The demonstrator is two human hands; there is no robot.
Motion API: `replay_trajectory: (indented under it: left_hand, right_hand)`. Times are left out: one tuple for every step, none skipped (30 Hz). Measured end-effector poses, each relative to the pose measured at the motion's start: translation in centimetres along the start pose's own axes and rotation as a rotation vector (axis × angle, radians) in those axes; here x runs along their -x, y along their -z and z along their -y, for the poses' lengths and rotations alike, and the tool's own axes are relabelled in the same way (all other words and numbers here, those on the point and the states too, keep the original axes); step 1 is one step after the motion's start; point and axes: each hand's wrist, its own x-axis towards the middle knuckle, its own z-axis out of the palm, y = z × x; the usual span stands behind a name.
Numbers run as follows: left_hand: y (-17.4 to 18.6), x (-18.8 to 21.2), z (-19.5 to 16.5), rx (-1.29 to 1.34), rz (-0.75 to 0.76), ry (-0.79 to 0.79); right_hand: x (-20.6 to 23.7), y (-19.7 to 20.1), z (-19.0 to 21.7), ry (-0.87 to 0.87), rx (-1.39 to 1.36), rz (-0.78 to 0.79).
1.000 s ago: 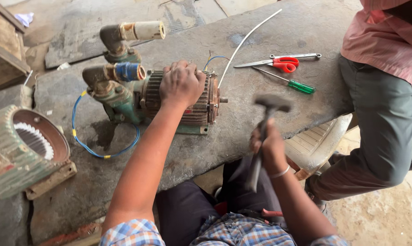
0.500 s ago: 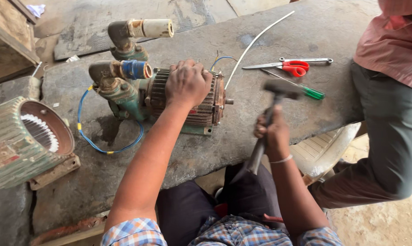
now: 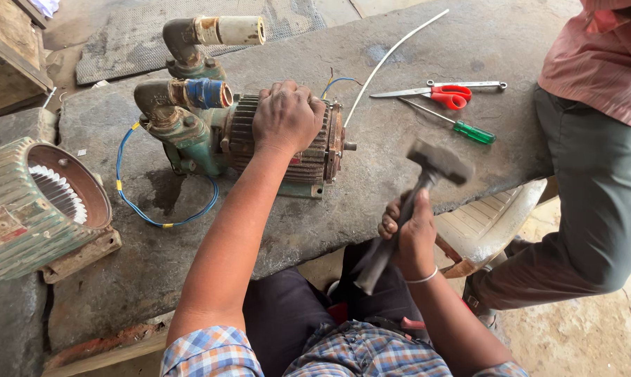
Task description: The person reassembles an electric motor water pump on a stone workbench. They hold the rear end cover, route yellow and blue wires through it, fit the cover onto the motor housing, tap it into place with a hammer, and use a spanner to tighten the mounting hardware.
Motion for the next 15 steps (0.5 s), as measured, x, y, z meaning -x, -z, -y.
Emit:
replay_trajectory:
  left_hand:
    - [0.0, 0.0, 0.0, 0.001, 0.004, 0.005]
    - [0.0, 0.0, 0.0, 0.002, 0.01, 0.011]
    - [0.1, 0.0, 0.0, 0.001, 0.013, 0.016]
    - [0.1, 0.0, 0.1, -0.001, 0.016, 0.017]
    - [0.1, -0.1, 0.1, -0.001, 0.004, 0.004]
    - [0.1, 0.0, 0.2, 0.002, -0.01, -0.008]
    - [0.1, -0.1, 0.3, 0.006, -0.024, -0.018]
    - [0.0, -0.1, 0.3, 0.008, -0.029, -0.019]
    - [0.0, -0.1, 0.3, 0.008, -0.029, -0.022]
    - [0.0, 0.0, 0.3, 0.008, -0.027, -0.026]
    - [0.0, 0.0, 0.2, 0.009, -0.016, -0.018]
    - [0.0, 0.0, 0.1, 0.008, -0.01, -0.009]
    - [0.1, -0.1, 0.0, 0.007, -0.006, 0.0]
    - [0.1, -0.1, 0.0, 0.005, -0.014, -0.005]
    - [0.2, -0.1, -0.1, 0.003, -0.021, -0.008]
  right_hand:
    - [0.2, 0.3, -0.8, -0.02, -0.079, -0.047]
    - [0.2, 0.4, -1.8, -0.069, 0.09, -0.005]
    - [0.2, 0.5, -2.6, -0.117, 0.258, 0.04]
    - [0.2, 0.8, -3.0, -0.162, 0.423, 0.083]
    - [0.0, 1.3, -3.1, -0.213, 0.382, 0.116]
    - [-0.2, 1.8, -2.8, -0.265, 0.345, 0.149]
    - [-0.5, 2.4, -2.4, -0.316, 0.31, 0.183]
    - [-0.9, 2.8, -2.1, -0.268, 0.29, 0.171]
    - [-1.6, 3.1, -1.8, -0.222, 0.268, 0.157]
    - [-2.2, 3.2, -1.7, -0.178, 0.243, 0.14]
    - [-3.2, 3.0, -1.5, -0.15, 0.15, 0.104]
    - [-4.8, 2.4, -1.2, -0.12, 0.057, 0.072]
    - [-6.4, 1.6, -0.9, -0.089, -0.036, 0.044]
    - [-7.8, 0.8, -0.8, -0.139, 0.083, 0.07]
    - [-9.1, -0.2, -0.8, -0.191, 0.204, 0.096]
